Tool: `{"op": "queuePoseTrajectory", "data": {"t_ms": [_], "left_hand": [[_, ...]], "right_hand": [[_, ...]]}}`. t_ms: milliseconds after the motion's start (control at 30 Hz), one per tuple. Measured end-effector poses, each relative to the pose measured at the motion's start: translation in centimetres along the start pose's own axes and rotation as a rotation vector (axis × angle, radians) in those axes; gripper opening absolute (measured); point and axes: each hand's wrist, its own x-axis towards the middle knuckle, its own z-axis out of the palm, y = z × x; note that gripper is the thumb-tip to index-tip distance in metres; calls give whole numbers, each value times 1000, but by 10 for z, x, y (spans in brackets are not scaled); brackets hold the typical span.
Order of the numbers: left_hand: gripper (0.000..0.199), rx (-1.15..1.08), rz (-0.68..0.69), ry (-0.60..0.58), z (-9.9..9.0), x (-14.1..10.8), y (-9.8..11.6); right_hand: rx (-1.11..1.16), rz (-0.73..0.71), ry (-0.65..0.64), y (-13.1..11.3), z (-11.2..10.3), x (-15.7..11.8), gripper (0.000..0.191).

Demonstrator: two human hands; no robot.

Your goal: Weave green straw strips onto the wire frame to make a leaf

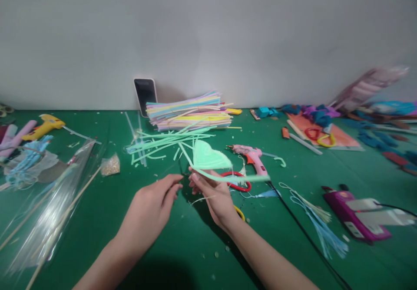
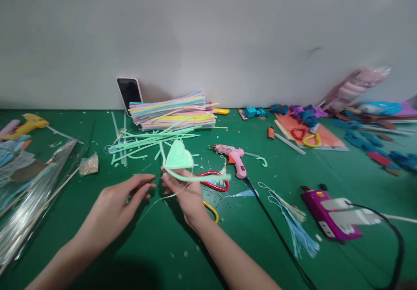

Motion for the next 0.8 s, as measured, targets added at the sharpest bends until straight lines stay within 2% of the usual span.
{"op": "queuePoseTrajectory", "data": {"t_ms": [67, 133, 267, 400, 533, 633, 800], "left_hand": [[31, 34, 61, 45, -9, 3, -5], [35, 80, 109, 26, -15, 4, -10], [40, 141, 136, -96, -19, 2, -18], [40, 128, 124, -127, -18, 1, -20], [31, 27, 8, -128, -19, 2, -12], [27, -113, -126, -149, -18, 2, -3], [36, -318, -230, -197, -15, 5, 3]], "right_hand": [[-36, 7, -57, 0, -1, -2, 34], [-95, 6, -84, 2, -4, -5, 37], [-189, -20, 16, 6, -10, -5, 32], [-212, -49, 26, 7, -13, -1, 23], [-222, -64, -30, 7, -12, 1, 31], [-208, -67, -91, 10, -11, -1, 27], [-209, -16, -179, 9, -11, -3, 30]]}}
